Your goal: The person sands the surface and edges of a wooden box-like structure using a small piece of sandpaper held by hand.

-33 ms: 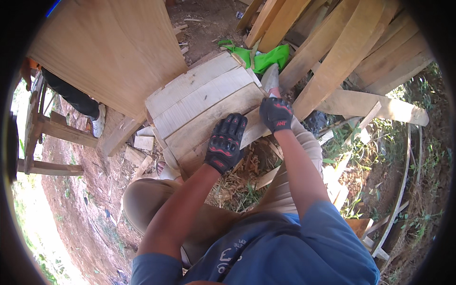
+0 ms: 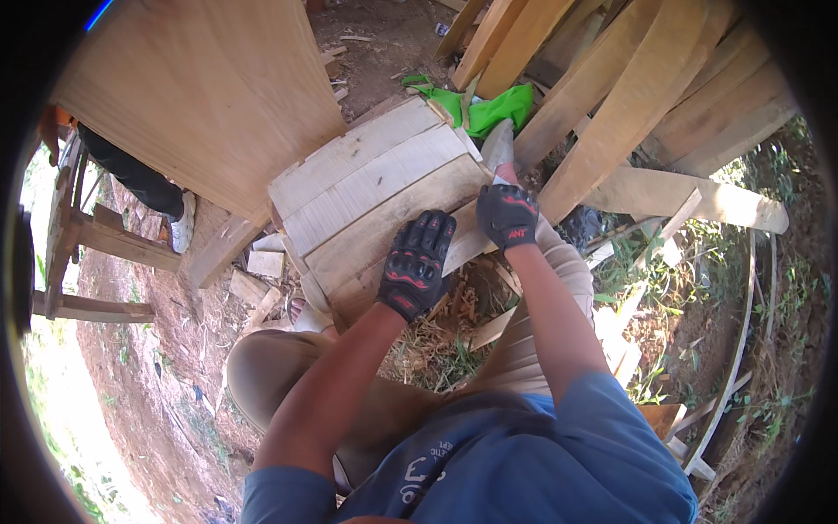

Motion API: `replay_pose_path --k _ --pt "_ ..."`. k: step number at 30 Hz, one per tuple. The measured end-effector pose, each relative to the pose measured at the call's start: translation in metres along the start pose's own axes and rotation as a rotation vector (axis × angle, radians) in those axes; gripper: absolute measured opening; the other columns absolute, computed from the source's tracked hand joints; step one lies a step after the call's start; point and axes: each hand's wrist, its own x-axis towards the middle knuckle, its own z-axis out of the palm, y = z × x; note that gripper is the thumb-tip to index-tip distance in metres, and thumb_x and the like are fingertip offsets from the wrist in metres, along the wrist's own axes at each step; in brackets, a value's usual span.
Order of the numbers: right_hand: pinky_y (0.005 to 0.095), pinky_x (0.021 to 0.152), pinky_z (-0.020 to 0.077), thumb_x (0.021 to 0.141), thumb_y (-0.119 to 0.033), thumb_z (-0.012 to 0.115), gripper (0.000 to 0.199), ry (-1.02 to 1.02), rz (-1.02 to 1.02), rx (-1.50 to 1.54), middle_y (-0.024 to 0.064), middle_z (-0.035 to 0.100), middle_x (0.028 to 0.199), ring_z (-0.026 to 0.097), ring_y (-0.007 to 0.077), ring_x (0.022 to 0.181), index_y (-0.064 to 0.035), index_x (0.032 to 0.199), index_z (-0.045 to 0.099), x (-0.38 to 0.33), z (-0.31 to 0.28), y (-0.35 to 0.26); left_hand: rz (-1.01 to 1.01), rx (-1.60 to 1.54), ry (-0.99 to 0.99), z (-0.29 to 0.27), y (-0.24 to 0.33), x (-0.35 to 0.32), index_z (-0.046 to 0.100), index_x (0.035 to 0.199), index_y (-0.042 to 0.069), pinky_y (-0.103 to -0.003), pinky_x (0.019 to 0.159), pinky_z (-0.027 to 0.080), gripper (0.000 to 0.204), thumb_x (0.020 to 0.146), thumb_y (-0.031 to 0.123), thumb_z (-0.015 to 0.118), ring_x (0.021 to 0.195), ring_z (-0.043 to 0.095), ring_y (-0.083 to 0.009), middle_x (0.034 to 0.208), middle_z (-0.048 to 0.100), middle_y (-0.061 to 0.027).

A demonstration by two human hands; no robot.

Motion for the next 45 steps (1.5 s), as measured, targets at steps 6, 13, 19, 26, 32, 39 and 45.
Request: replay_pose_path --k 6,13,19,26,32,39,45 --pt "0.0564 0.075 0.0583 0.101 -0.039 0.057 0.040 -0.017 0.029 -0.013 0.0204 0.076 0.083 0.075 0.0416 0.079 -0.0088 0.086 0.078 0.003 -0.003 -0.003 0.002 0.016 0.008 0.004 0.000 0.000 0.037 0.166 0.007 -0.053 0.130 0.028 0.086 0.089 0.023 0.071 0.157 0.038 -0.0338 0.169 0.040 -0.0167" --pt "0.0570 0.073 0.0588 0.100 -0.036 0.057 0.038 -0.018 -0.009 -0.064 0.0217 0.075 0.081 0.073 0.0431 0.075 -0.0067 0.085 0.077 0.002 0.005 -0.002 0.033 0.040 0.069 0.007 -0.001 -0.003 0.040 0.163 0.006 -0.052 0.129 0.030 0.094 0.081 0.026 0.081 0.155 0.040 -0.0348 0.166 0.043 -0.0175" --pt "0.0564 0.073 0.0583 0.101 -0.033 0.056 0.035 -0.001 -0.036 -0.012 0.0217 0.075 0.083 0.073 0.0448 0.079 -0.0066 0.087 0.075 -0.007 -0.004 0.004 0.024 0.036 -0.010 0.007 0.006 -0.011 0.037 0.166 0.006 -0.054 0.130 0.027 0.080 0.092 0.022 0.064 0.157 0.037 -0.0350 0.169 0.040 -0.0177" --pt "0.0567 0.076 0.0569 0.103 -0.037 0.055 0.041 -0.088 0.030 0.030 0.0199 0.076 0.083 0.074 0.0401 0.076 -0.0064 0.089 0.078 -0.031 -0.020 0.007 0.036 0.111 0.056 0.013 -0.001 -0.002 0.036 0.166 0.005 -0.053 0.129 0.029 0.095 0.083 0.026 0.079 0.157 0.037 -0.0349 0.169 0.039 -0.0178" --pt "0.0556 0.074 0.0563 0.104 -0.036 0.054 0.037 0.027 0.072 0.012 0.0169 0.075 0.080 0.073 0.0404 0.075 -0.0079 0.093 0.076 0.003 -0.001 0.010 0.039 0.092 0.054 0.014 -0.001 -0.003 0.037 0.166 0.005 -0.053 0.130 0.028 0.081 0.092 0.022 0.065 0.157 0.038 -0.0344 0.170 0.040 -0.0175" --pt "0.0522 0.072 0.0567 0.105 -0.031 0.053 0.029 -0.079 -0.113 -0.098 0.0165 0.074 0.088 0.072 0.0403 0.079 -0.0087 0.105 0.072 -0.074 -0.025 0.039 0.036 0.105 0.042 0.011 -0.002 0.000 0.038 0.165 0.005 -0.053 0.129 0.030 0.092 0.083 0.024 0.076 0.155 0.040 -0.0353 0.168 0.041 -0.0175" --pt "0.0519 0.075 0.0573 0.106 -0.028 0.050 0.030 -0.168 -0.044 0.021 0.0205 0.075 0.096 0.073 0.0414 0.087 -0.0081 0.107 0.072 -0.055 -0.035 0.083 0.027 0.079 0.039 0.010 0.000 0.001 0.041 0.164 0.006 -0.054 0.128 0.031 0.075 0.094 0.020 0.061 0.155 0.042 -0.0339 0.168 0.044 -0.0171"
